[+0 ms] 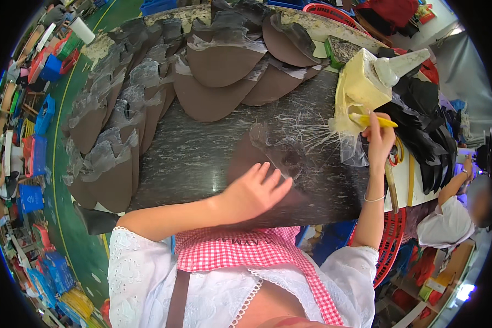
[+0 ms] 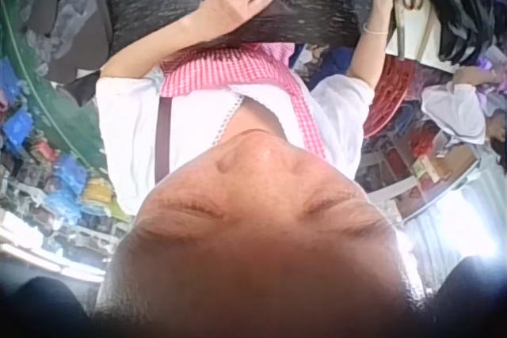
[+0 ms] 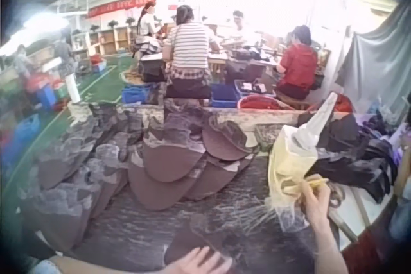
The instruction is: The person applies adhesive with a brush to fabric pieces, wraps and attaches lining material to one of them, and retrieves additional fabric pieces from a basket.
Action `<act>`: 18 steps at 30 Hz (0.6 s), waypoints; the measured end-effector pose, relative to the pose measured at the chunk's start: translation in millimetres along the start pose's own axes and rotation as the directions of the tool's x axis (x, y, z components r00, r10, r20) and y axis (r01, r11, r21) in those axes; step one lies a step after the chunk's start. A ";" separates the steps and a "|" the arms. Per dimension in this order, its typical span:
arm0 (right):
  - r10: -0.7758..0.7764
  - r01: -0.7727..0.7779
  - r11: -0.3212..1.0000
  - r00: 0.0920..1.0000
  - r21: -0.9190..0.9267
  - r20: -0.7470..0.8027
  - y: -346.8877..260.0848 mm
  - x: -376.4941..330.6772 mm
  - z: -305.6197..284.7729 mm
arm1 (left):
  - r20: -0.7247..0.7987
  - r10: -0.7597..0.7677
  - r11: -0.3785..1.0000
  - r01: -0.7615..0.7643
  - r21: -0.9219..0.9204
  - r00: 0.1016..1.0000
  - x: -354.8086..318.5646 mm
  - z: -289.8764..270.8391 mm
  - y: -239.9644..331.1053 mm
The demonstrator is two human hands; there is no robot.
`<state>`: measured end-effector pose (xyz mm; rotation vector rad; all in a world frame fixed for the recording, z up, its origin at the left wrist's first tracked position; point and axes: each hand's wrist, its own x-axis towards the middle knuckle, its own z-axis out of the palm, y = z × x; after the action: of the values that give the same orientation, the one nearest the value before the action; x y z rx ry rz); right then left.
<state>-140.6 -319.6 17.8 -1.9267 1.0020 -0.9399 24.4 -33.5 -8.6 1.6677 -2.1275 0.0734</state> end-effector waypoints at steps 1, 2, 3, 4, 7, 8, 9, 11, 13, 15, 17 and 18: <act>-0.058 0.064 0.992 0.997 0.112 -0.055 -1.7 -6.4 -1.7 | -0.044 -0.058 0.978 0.047 -0.203 0.997 -1.0 -6.0 -13.0; -0.105 0.129 0.969 0.987 0.210 -0.122 -5.3 -14.3 -4.0 | 0.014 -0.446 0.691 0.354 -0.630 0.895 7.8 -25.8 -19.9; -0.148 0.178 0.954 0.979 0.240 -0.139 -14.1 -22.5 -6.7 | 0.228 -0.685 0.480 0.664 -0.573 0.692 18.5 -54.0 -31.8; -0.142 0.174 0.953 0.979 0.247 -0.144 -20.1 -26.7 -3.3 | 0.119 -0.771 0.395 0.616 -0.681 0.626 2.6 -45.5 -48.1; -0.185 0.103 0.836 0.978 0.539 0.100 -26.3 -31.7 17.4 | 0.152 -0.758 0.292 0.538 -0.790 0.634 -2.6 -36.4 -53.4; -0.262 0.116 0.808 0.949 0.578 0.175 -32.7 -36.5 28.2 | 0.170 -0.748 0.277 0.534 -0.798 0.642 -1.7 -36.3 -55.5; -0.327 0.097 0.765 0.910 0.636 0.254 -45.0 -43.4 38.6 | 0.232 -0.745 0.214 0.553 -0.806 0.626 0.0 -37.0 -56.3; -0.510 0.205 0.702 0.814 0.682 0.279 -47.6 -51.4 64.7 | 0.219 -0.741 0.196 0.515 -0.834 0.635 -3.6 -30.0 -62.9; -0.390 0.196 0.884 0.810 0.425 0.437 -38.1 -50.1 68.6 | 0.204 -0.737 0.175 0.473 -0.863 0.645 -5.0 -26.7 -64.3; -0.273 0.083 0.907 0.862 0.413 0.427 -27.3 -48.4 62.2 | 0.224 -0.762 0.052 0.402 -0.914 0.607 -4.0 -25.6 -65.8; -0.333 0.126 0.776 0.914 0.619 0.232 -31.7 -57.4 56.6 | 0.225 -0.755 0.057 0.404 -0.913 0.616 -2.2 -24.5 -69.9; -0.333 0.126 0.775 0.914 0.619 0.231 -41.6 -57.5 58.6 | 0.234 -0.755 0.054 0.413 -0.909 0.613 -3.9 -24.8 -69.5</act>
<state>-102.1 -236.2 12.7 -1.5983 0.2143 -0.8898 97.7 -41.5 -2.9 1.4268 -0.6399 -0.9223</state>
